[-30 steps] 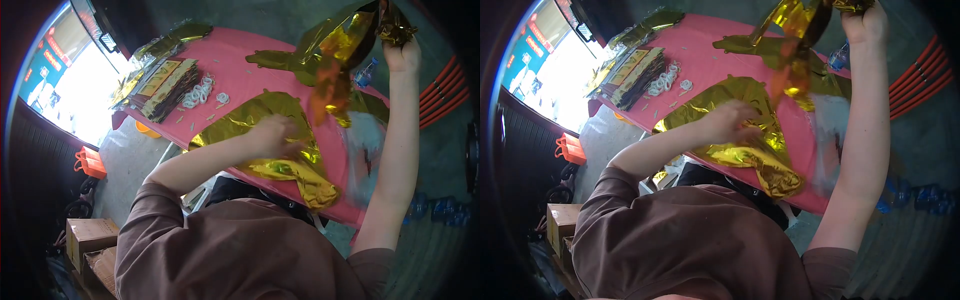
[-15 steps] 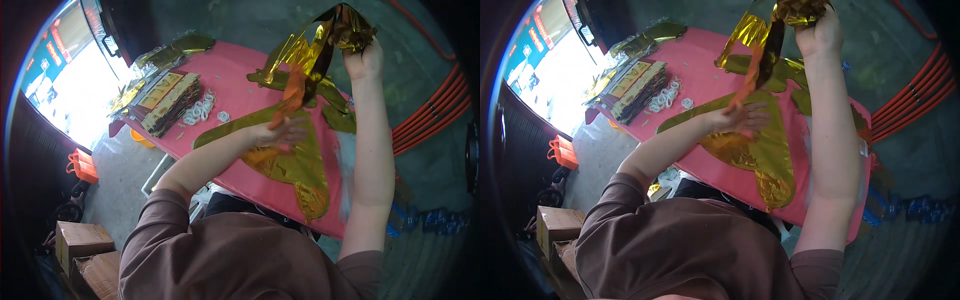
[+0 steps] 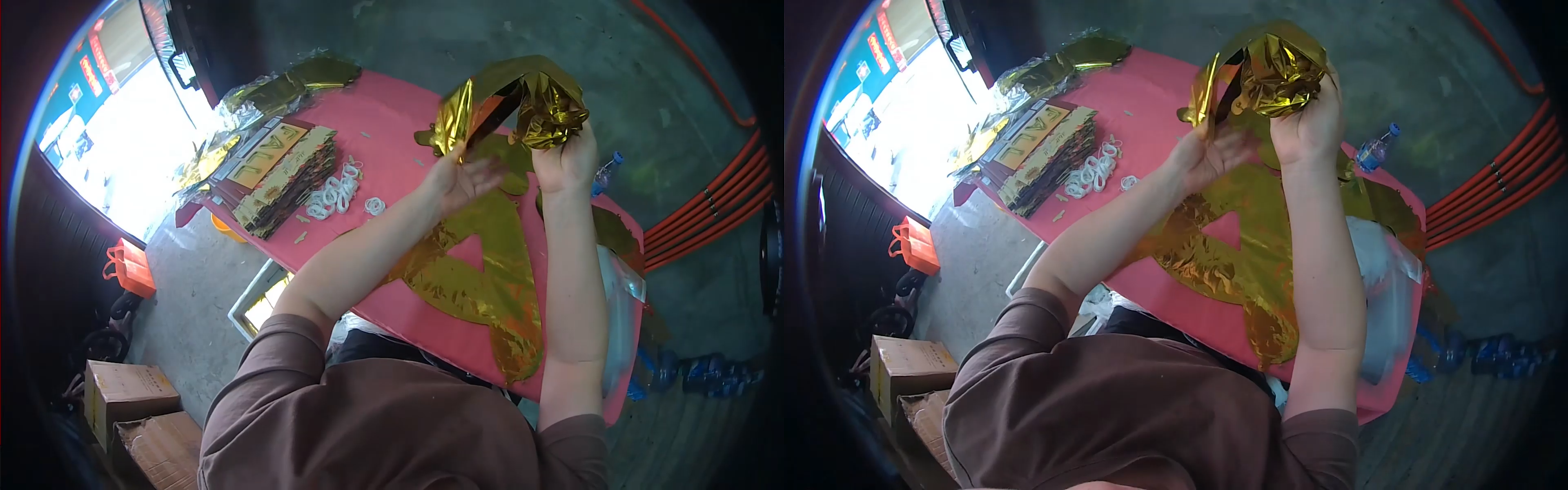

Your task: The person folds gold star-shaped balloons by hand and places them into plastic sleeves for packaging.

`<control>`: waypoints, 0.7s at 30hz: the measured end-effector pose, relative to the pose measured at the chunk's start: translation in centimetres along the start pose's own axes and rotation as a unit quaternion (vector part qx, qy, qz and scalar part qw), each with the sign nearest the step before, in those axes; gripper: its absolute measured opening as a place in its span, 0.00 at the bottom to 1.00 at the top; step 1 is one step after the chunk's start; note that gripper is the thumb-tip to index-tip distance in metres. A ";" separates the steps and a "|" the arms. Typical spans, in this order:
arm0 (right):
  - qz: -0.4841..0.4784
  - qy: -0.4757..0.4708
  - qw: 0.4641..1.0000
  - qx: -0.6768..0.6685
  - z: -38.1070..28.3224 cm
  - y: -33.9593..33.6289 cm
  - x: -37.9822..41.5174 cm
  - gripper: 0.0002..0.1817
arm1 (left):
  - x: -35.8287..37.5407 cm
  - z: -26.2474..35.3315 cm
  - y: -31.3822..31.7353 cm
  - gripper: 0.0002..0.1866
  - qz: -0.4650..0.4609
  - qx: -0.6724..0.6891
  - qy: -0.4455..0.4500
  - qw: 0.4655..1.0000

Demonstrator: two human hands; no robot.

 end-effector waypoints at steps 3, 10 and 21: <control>0.215 -0.092 0.954 0.187 -0.6 0.4 0.7 0.16 | -1.1 3.4 -0.3 0.28 0.063 -0.041 0.075 0.994; 0.388 0.053 0.855 0.340 1.7 -7.8 6.0 0.11 | -0.6 17.7 -0.5 0.19 0.189 -0.354 0.261 0.878; 0.085 0.320 0.715 0.616 5.1 -7.8 16.7 0.10 | 2.9 29.7 -8.3 0.15 0.328 -0.273 0.323 0.845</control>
Point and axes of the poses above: each hand's wrist, its own x-axis away from the middle knuckle, its own y-axis out of the palm, z = x × y, the point moved 3 cm from there along -x, towards the middle knuckle, and after that the axes turned 6 degrees about -z, right-handed, at the moved point
